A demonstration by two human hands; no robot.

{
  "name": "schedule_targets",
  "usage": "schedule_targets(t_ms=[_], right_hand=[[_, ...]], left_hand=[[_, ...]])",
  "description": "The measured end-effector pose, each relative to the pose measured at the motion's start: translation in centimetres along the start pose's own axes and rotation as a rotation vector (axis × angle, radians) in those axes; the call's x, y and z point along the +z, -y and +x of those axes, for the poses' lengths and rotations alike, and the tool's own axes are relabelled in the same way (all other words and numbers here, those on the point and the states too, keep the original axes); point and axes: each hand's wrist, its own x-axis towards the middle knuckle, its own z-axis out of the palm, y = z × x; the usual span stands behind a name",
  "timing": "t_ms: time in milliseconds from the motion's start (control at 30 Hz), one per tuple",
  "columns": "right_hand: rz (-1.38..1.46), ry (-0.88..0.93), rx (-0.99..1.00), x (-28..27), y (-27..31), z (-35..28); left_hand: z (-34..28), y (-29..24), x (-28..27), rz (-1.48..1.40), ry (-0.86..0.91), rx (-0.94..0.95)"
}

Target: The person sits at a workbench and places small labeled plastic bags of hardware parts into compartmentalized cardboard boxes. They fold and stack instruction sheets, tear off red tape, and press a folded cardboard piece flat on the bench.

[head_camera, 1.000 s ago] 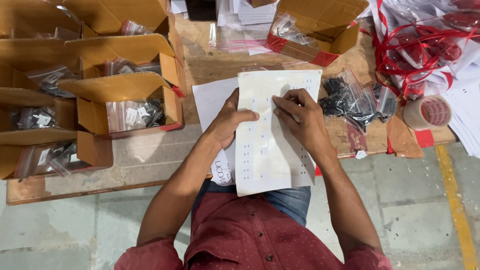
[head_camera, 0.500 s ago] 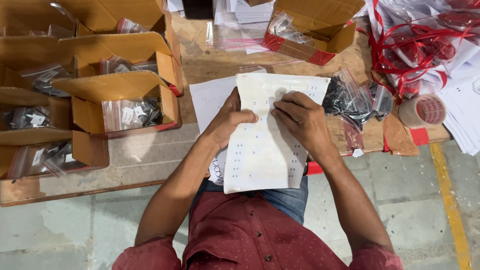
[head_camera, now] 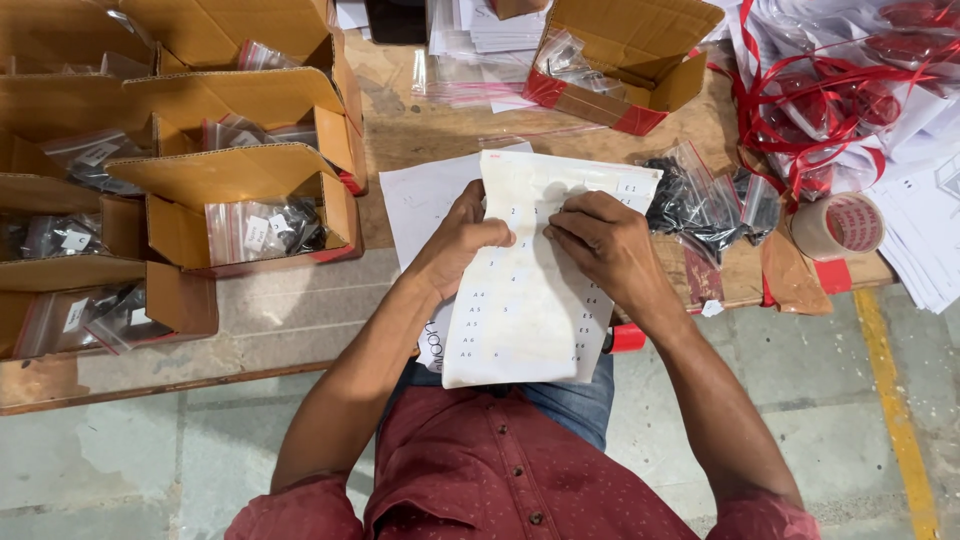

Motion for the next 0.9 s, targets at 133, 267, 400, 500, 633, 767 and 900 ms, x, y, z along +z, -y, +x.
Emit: schedule_targets(t_ms=[133,267,400,500,633,767,900], right_hand=[[0.021,0.010,-0.008,-0.4,0.2,0.2],[0.030,0.022,-0.034,-0.1,-0.5,0.1],[0.031,0.028,-0.010,0.6,-0.8,-0.3],[0.030,-0.029,-0.088,0.4,0.1,-0.7],[0.366,-0.229,-0.074,2.5,-2.1,-3.4],[1.047,-0.345,0.264,4.0,-2.9,-5.8],[1.336,-0.440,0.410,4.7,-3.5,-6.4]], left_hand=[[0.2,0.3,-0.2,-0.022,-0.001,0.004],[0.3,0.5,-0.4,-0.038,-0.010,-0.033],[0.3,-0.2,-0.1,-0.022,-0.038,-0.016],[0.5,-0.5,-0.2,0.027,-0.101,-0.004],[0.6,-0.3,-0.4,0.052,-0.201,-0.061],[0.9,0.3,-0.9,0.109,-0.225,-0.077],[1.3,2.0,-1.7,0.099,-0.294,0.046]])
